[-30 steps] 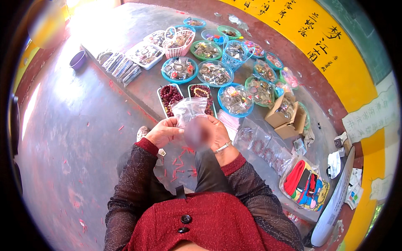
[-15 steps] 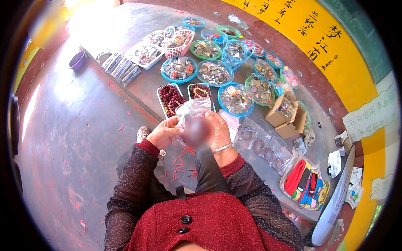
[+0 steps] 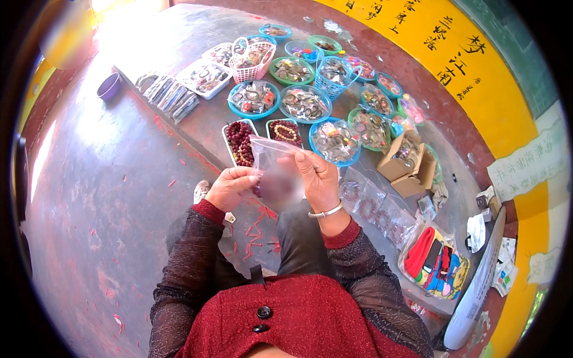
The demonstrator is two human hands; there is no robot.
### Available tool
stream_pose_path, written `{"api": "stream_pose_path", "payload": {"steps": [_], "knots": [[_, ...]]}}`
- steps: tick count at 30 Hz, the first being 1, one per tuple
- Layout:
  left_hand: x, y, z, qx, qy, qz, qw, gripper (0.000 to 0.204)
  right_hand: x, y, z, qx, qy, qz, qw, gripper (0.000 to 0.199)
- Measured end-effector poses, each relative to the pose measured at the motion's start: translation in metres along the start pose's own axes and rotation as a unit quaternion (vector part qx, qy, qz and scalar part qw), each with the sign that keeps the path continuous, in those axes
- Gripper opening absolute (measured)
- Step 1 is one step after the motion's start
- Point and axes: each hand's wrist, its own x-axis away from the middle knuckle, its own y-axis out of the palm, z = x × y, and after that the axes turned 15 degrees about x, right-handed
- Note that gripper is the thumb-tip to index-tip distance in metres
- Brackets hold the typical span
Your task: The person sits on the floor and repeatedly picks up beaded bracelets from trays, places them into small clear plastic bags, and sets the packaged items aside. They handle both dark and light-colored beads throughout the process.
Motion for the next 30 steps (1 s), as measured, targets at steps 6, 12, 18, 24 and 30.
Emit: {"api": "stream_pose_path", "payload": {"steps": [6,12,18,24,30], "knots": [[0.001,-0.011,0.0,0.099,0.008,-0.1,0.99,0.03,-0.002,-0.005,-0.026,0.027,-0.008,-0.08,0.996,0.042],[-0.003,-0.015,-0.001,-0.123,0.01,-0.092,0.988,0.05,-0.005,0.004,-0.013,0.084,0.005,-0.151,0.985,0.043],[0.0,-0.008,0.0,-0.006,-0.019,-0.13,0.991,0.05,-0.011,0.006,-0.021,-0.098,0.155,-0.116,0.976,0.04],[0.004,0.007,-0.003,-0.114,-0.065,-0.135,0.982,0.033,-0.017,0.004,-0.004,-0.195,0.222,-0.071,0.953,0.041],[0.003,0.008,-0.002,0.026,-0.038,-0.072,0.996,0.028,-0.014,-0.008,0.04,-0.232,0.195,-0.056,0.951,0.058]]}}
